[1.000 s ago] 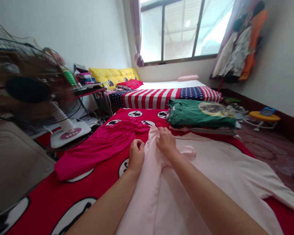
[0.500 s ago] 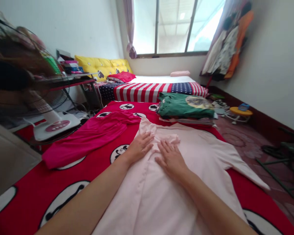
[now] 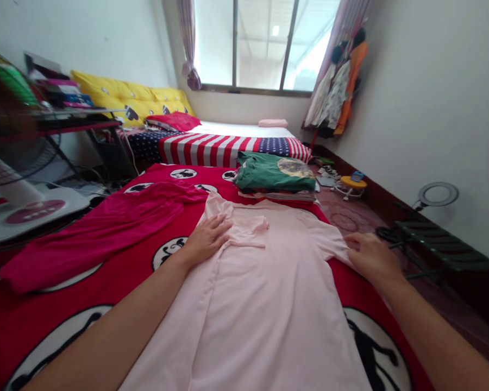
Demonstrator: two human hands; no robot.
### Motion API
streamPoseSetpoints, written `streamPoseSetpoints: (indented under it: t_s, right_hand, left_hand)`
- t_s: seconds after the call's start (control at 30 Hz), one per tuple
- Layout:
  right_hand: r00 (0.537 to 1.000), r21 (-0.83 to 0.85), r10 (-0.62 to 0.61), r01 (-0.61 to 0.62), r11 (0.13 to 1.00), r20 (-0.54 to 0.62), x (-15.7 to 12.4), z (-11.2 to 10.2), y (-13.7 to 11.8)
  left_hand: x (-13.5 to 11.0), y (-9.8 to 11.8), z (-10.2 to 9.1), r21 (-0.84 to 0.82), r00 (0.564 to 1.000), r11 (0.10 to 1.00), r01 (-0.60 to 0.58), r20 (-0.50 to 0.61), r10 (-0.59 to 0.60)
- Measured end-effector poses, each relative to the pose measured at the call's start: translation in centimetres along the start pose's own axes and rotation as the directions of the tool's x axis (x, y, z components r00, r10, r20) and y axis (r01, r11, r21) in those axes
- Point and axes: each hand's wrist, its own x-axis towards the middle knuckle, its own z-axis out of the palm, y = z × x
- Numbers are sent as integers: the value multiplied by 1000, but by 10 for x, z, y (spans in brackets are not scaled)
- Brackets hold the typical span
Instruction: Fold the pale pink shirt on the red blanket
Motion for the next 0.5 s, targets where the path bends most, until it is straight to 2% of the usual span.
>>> streamPoseSetpoints:
  t_s: [0.1,0.17,0.3,0.43,0.5]
  right_hand:
    - [976,101,83,-105,989,201,3,1,31]
    - [965,170,88,-133,976,248,0,5,40]
    - [981,161,43,-75,984,190,-10,12,41]
    - [992,-19,14,-12,1000,124,-18,10,32]
    - [996,-108,38,-29,994,85,-18,3,27]
  left_hand:
    - [0,0,0,-3,1000,1000,3,4,-3]
    - [0,0,0,1,1000,1000,3,8,-3]
    - [1,0,0,21,1000,1000,-5,15,5]
    - [0,0,0,9,1000,1000,1,9,-1]
    - [0,1,0,7,1000,1000,7,10,-7]
